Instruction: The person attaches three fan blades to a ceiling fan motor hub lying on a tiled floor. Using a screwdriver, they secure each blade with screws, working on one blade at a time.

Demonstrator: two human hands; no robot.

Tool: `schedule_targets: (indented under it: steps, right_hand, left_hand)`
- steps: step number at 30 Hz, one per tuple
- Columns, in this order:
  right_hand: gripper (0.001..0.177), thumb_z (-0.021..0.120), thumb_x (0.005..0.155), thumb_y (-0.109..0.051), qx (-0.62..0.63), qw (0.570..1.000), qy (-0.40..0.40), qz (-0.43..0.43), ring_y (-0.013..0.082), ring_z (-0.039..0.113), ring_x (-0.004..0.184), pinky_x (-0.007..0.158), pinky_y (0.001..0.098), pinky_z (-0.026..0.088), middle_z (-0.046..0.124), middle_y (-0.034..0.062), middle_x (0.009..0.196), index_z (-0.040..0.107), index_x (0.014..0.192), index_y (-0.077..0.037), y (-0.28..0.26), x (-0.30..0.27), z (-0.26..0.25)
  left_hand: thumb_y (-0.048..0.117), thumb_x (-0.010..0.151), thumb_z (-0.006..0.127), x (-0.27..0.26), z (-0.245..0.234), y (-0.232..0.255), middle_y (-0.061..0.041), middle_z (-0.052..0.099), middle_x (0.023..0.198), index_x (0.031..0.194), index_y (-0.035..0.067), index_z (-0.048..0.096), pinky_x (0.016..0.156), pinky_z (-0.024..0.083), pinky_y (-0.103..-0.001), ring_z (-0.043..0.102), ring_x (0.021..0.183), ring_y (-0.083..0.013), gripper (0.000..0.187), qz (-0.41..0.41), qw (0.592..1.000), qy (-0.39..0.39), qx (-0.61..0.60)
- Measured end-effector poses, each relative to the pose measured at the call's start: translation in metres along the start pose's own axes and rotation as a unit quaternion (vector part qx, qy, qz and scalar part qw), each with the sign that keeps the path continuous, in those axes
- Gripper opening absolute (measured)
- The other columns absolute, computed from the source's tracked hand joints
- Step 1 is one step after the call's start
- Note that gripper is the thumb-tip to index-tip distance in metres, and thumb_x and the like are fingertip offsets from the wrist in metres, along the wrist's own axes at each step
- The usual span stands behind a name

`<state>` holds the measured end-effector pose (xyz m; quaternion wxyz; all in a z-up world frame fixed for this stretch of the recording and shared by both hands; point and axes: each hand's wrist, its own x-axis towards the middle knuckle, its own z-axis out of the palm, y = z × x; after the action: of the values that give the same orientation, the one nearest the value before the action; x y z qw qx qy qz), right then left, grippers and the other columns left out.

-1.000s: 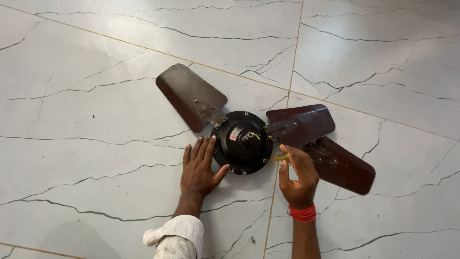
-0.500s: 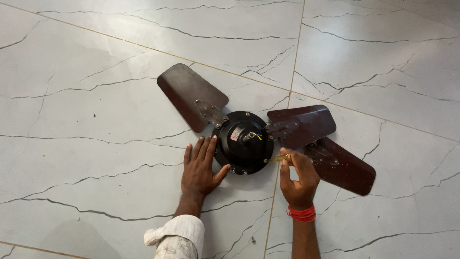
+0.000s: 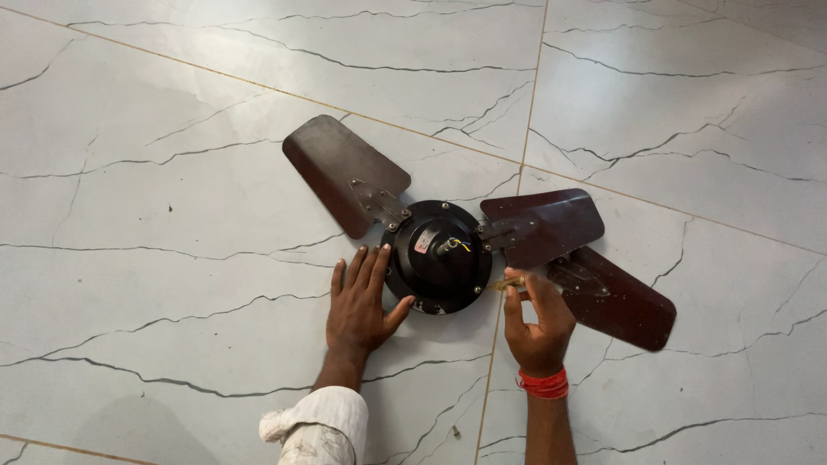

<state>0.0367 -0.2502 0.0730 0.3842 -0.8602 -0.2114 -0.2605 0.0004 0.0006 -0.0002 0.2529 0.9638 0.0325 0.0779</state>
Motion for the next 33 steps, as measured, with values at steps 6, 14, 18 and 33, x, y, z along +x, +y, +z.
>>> schedule_targets:
  steps: [6,14,18,33]
  right_hand:
    - [0.021,0.082,0.09,-0.006,-0.038,0.999,0.029,0.007,0.0161,0.072,0.084,0.071,0.0283,0.058,0.073,0.0064,0.096,0.067,0.104,-0.003,0.006,-0.001,0.002]
    - [0.018,0.059,0.099,0.004,-0.02,0.999,0.023,-0.028,0.0208,0.072,0.096,0.085,0.0323,0.059,0.075,0.0097,0.111,0.068,0.114,0.0,-0.006,0.004,0.0]
    - [0.01,0.069,0.095,0.001,-0.022,0.999,0.029,0.014,0.0169,0.07,0.084,0.074,0.0302,0.057,0.074,0.0074,0.101,0.07,0.105,0.0,-0.002,0.002,0.0]
    - [0.028,0.078,0.089,-0.002,-0.037,0.999,0.009,-0.003,0.0184,0.073,0.088,0.075,0.0303,0.059,0.075,0.0062,0.104,0.07,0.116,-0.004,-0.005,0.011,-0.004]
  left_hand:
    - [0.06,0.084,0.067,0.0,0.0,0.001,-0.007,0.043,0.157,0.158,0.018,0.028,0.125,0.012,-0.051,0.03,0.15,-0.0248,0.093,0.006,1.0,0.012,-0.003]
    - [0.059,0.084,0.067,0.0,-0.001,0.001,-0.008,0.043,0.157,0.158,0.018,0.028,0.125,0.012,-0.051,0.031,0.149,-0.0248,0.094,0.002,1.0,0.005,-0.005]
    - [0.06,0.083,0.067,0.002,0.001,0.0,-0.008,0.043,0.156,0.158,0.018,0.027,0.124,0.012,-0.051,0.03,0.149,-0.0252,0.094,0.001,1.0,-0.002,0.001]
    - [0.058,0.081,0.068,0.003,-0.006,0.005,-0.01,0.044,0.154,0.155,0.016,0.03,0.122,0.013,-0.052,0.031,0.148,-0.0265,0.093,0.001,1.0,0.001,-0.005]
